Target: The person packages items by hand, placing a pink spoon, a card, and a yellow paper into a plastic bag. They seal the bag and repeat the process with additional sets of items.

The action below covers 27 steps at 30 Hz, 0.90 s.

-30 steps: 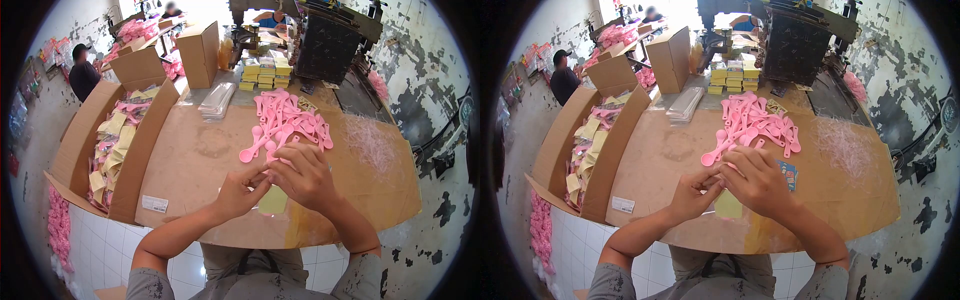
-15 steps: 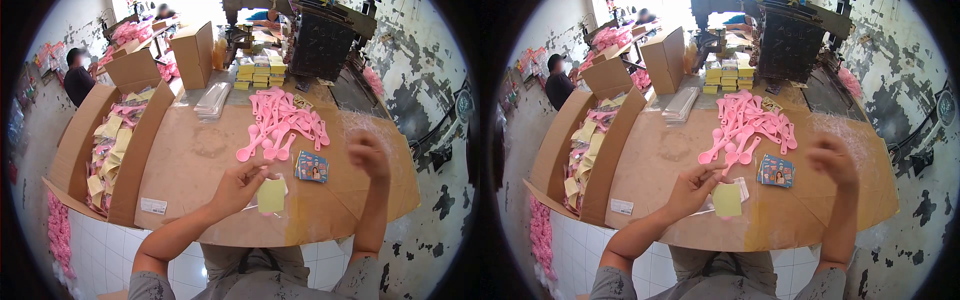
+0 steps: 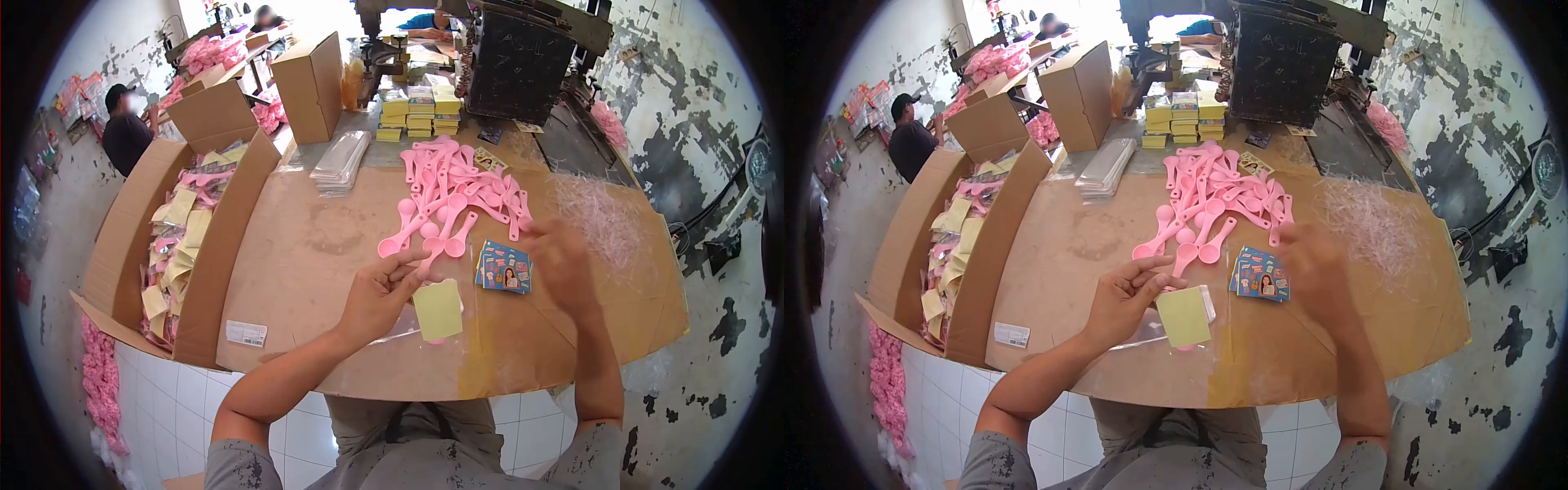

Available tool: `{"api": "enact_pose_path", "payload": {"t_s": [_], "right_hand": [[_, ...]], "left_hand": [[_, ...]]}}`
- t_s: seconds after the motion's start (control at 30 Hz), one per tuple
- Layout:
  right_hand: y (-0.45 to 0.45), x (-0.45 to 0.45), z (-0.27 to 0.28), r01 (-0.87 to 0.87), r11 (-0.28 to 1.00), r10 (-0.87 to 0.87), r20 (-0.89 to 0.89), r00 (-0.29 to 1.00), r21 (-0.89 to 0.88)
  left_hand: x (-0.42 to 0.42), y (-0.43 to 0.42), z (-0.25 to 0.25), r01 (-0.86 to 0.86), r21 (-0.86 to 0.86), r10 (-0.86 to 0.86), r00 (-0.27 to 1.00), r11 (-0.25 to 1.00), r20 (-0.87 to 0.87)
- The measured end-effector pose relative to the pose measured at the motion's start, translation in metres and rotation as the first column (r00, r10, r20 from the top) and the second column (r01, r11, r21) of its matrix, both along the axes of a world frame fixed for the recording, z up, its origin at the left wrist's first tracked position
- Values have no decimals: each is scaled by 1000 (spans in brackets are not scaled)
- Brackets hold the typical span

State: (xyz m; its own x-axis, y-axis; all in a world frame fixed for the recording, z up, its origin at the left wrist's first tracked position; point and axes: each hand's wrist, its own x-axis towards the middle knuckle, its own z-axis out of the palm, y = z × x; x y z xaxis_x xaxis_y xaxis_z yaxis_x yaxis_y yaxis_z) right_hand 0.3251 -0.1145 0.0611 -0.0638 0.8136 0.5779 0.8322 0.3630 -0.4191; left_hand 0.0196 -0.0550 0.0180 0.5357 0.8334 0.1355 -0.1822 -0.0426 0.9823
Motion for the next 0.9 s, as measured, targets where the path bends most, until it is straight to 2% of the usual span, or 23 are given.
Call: {"api": "enact_pose_path", "payload": {"t_s": [0.07,0.17,0.27,0.47,0.57,0.67,0.77,0.87,0.9], "right_hand": [[0,-45,5,-333,911,236,-353,905,-244],[11,-69,-6,-528,755,294,-520,802,-388],[24,-66,-23,-674,664,221,-776,591,-325],[25,-54,-31,-637,693,153,-793,589,-339],[23,-55,-31,-634,709,102,-844,527,-311],[26,-47,-38,-654,717,246,-791,560,-241],[24,-44,-35,-635,715,187,-795,577,-293],[22,-42,-30,-623,724,236,-742,628,-296],[21,-42,-30,-605,735,243,-713,658,-308]], "left_hand": [[1,2,-6,0,3,0,1000,1000,0],[-1,1,-5,7,11,-7,1000,1000,-16],[-3,3,-8,40,-5,-40,994,999,103],[-4,7,-12,33,-34,-34,998,999,-59],[-4,5,-8,13,-48,-15,999,999,-41],[-11,12,-14,94,116,-83,991,989,-100],[-12,8,-2,102,165,-76,985,981,-154],[-12,12,-13,114,73,-114,993,991,-16],[-11,12,-12,106,54,-104,994,993,-30]]}}
